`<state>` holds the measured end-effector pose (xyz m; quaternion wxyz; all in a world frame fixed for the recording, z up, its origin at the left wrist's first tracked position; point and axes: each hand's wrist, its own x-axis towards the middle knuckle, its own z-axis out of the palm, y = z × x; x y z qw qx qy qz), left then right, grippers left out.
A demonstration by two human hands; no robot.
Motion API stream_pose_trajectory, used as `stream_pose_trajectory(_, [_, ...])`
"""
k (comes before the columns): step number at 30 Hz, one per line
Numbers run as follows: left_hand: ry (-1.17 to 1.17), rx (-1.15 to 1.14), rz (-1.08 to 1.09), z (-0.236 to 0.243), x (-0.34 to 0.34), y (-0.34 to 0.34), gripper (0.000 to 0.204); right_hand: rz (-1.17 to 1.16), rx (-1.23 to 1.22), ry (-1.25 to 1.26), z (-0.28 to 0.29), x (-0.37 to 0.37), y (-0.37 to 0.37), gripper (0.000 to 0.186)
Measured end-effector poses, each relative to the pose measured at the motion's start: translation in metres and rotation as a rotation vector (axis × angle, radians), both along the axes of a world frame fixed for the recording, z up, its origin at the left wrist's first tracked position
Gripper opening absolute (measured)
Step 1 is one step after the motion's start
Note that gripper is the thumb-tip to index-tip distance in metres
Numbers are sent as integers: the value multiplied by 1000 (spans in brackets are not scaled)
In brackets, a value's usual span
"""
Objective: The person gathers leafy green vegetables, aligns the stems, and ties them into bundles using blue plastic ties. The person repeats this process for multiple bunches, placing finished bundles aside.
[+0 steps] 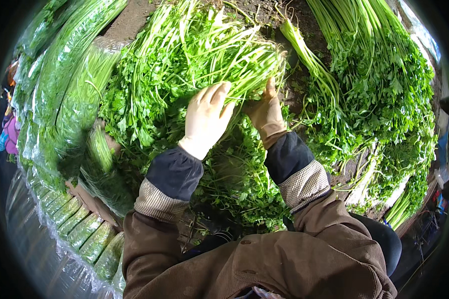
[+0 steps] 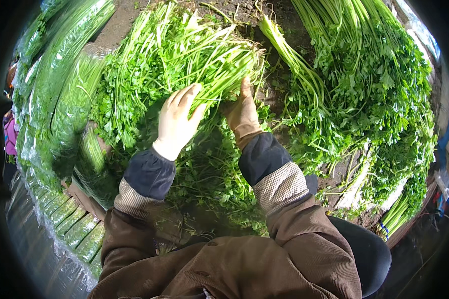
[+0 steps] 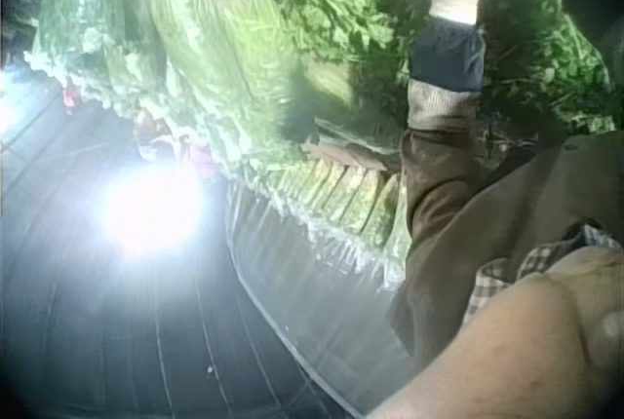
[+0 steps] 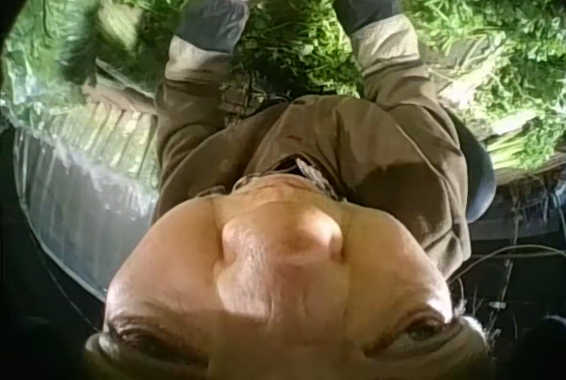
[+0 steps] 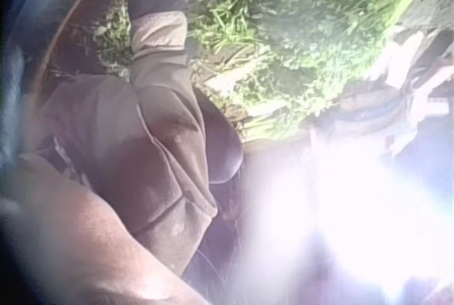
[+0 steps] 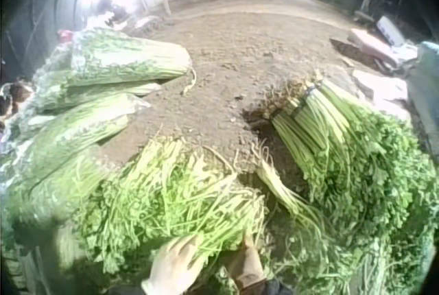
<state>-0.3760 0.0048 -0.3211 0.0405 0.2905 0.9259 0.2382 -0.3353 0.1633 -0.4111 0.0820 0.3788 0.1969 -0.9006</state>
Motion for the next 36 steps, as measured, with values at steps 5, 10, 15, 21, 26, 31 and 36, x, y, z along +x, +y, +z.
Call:
stream_pose_trajectory(5, [28,-518,-156,-17,30,25,56,2,39,-30,-10,-7,6,81])
stream_pose_trajectory(10, [31,-251,-222,-28,50,30,43,55,90,-137,-36,-5,11,57])
stream_pose_trajectory(15, [-87,-503,-33,-20,-44,9,39,-69,-132,8,-28,10,18,40])
stream_pose_trajectory(21, [330,-288,49,-7,-65,-11,33,-81,-69,-89,-18,1,17,50])
stream_pose_trajectory(26, [80,-194,52,-39,-28,38,36,-60,-189,39,-27,-4,13,44])
stream_pose_trajectory(31, [-107,-159,145,-41,3,49,35,60,-41,79,-10,-2,19,52])
stream_pose_trajectory(36, [-140,-41,118,-32,14,40,26,164,71,190,11,-6,21,38])
